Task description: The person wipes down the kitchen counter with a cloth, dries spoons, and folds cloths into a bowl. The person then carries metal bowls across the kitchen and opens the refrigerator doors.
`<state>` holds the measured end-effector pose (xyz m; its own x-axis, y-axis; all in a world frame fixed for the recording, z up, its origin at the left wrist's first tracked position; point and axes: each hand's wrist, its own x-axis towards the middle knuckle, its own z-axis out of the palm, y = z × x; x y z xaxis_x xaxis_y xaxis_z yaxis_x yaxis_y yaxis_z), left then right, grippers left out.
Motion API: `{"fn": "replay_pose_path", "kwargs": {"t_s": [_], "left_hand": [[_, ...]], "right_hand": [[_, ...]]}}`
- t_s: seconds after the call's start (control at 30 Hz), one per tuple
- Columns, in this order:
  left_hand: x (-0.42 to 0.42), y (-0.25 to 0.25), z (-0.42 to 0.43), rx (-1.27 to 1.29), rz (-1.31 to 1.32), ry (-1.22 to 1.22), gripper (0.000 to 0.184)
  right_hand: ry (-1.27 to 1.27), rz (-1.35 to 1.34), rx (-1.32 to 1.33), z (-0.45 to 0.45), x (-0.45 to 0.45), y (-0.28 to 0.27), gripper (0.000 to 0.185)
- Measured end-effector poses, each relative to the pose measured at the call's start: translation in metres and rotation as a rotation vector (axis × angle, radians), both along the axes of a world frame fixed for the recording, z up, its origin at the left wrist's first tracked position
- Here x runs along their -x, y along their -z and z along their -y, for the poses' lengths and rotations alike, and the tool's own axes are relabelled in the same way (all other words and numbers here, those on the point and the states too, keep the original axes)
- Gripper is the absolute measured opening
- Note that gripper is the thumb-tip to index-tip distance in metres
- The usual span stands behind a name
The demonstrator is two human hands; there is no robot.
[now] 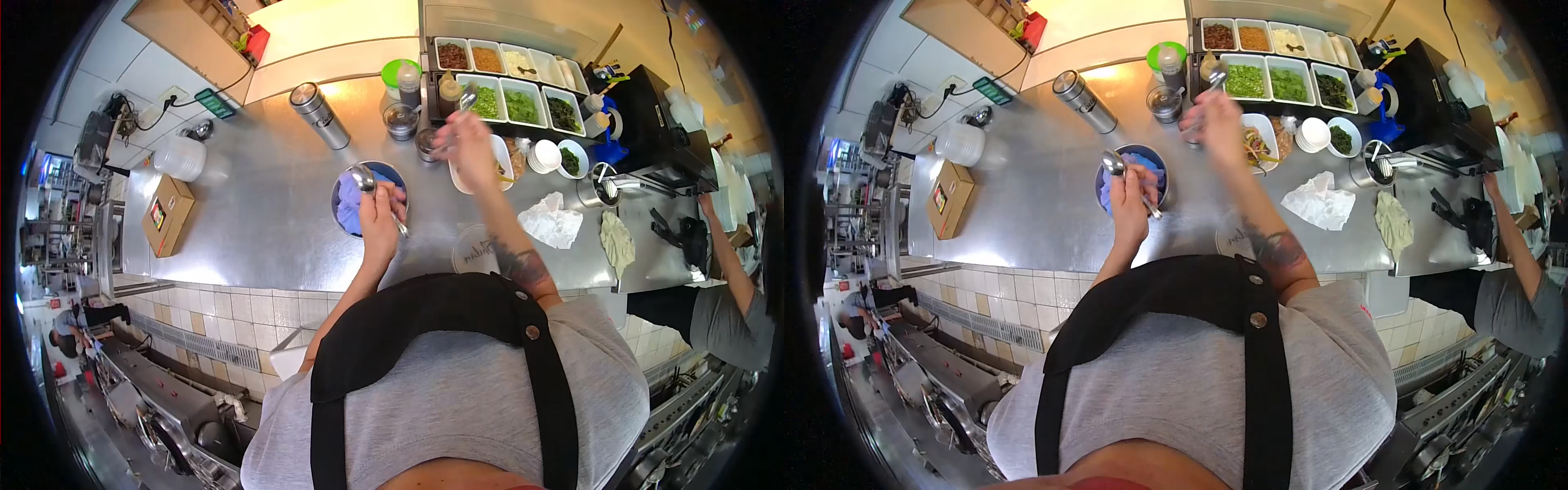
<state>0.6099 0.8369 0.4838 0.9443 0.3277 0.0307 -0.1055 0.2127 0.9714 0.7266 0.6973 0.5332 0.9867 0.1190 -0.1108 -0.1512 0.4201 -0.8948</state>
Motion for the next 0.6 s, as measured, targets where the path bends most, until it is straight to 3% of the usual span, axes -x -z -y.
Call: {"fn": "replay_pose_path", "kwargs": {"t_s": [0.03,0.07,0.1,0.13,0.3,0.33,0.37,0.47,0.5,0.6], "left_hand": [[0.002,0.002,-0.004,0.015,-0.025,0.026,0.018],[0.008,0.001,-0.014,0.067,-0.161,0.115,0.020],[0.011,0.002,-0.017,0.067,-0.230,0.101,0.018],[0.014,0.002,-0.020,0.069,-0.298,0.081,0.016],[0.035,0.016,-0.048,0.091,-0.345,-0.136,0.007],[0.039,0.014,-0.055,0.069,-0.342,-0.177,0.006],[0.041,0.016,-0.062,0.052,-0.326,-0.195,0.007],[0.052,0.015,-0.077,0.052,-0.316,-0.236,0.014],[0.053,0.012,-0.079,0.074,-0.316,-0.234,0.015],[0.054,0.001,-0.079,0.132,-0.313,-0.217,0.018]], "right_hand": [[0.066,0.075,0.182,0.023,-0.027,0.013,0.020],[0.182,0.148,0.733,0.048,-0.053,0.022,0.022],[0.378,0.549,1.123,0.074,-0.077,0.045,0.023],[0.341,0.302,1.373,0.086,-0.089,0.042,0.023],[0.230,0.305,1.804,0.093,-0.118,0.070,0.023],[0.417,0.470,1.870,0.082,-0.109,0.072,0.020],[0.619,0.637,1.914,0.063,-0.085,0.053,0.018],[0.326,0.873,1.302,0.013,-0.055,0.047,0.015],[-0.020,0.721,0.964,-0.009,-0.034,0.046,0.018],[-0.495,0.676,0.843,-0.063,0.024,0.052,0.020]]}}
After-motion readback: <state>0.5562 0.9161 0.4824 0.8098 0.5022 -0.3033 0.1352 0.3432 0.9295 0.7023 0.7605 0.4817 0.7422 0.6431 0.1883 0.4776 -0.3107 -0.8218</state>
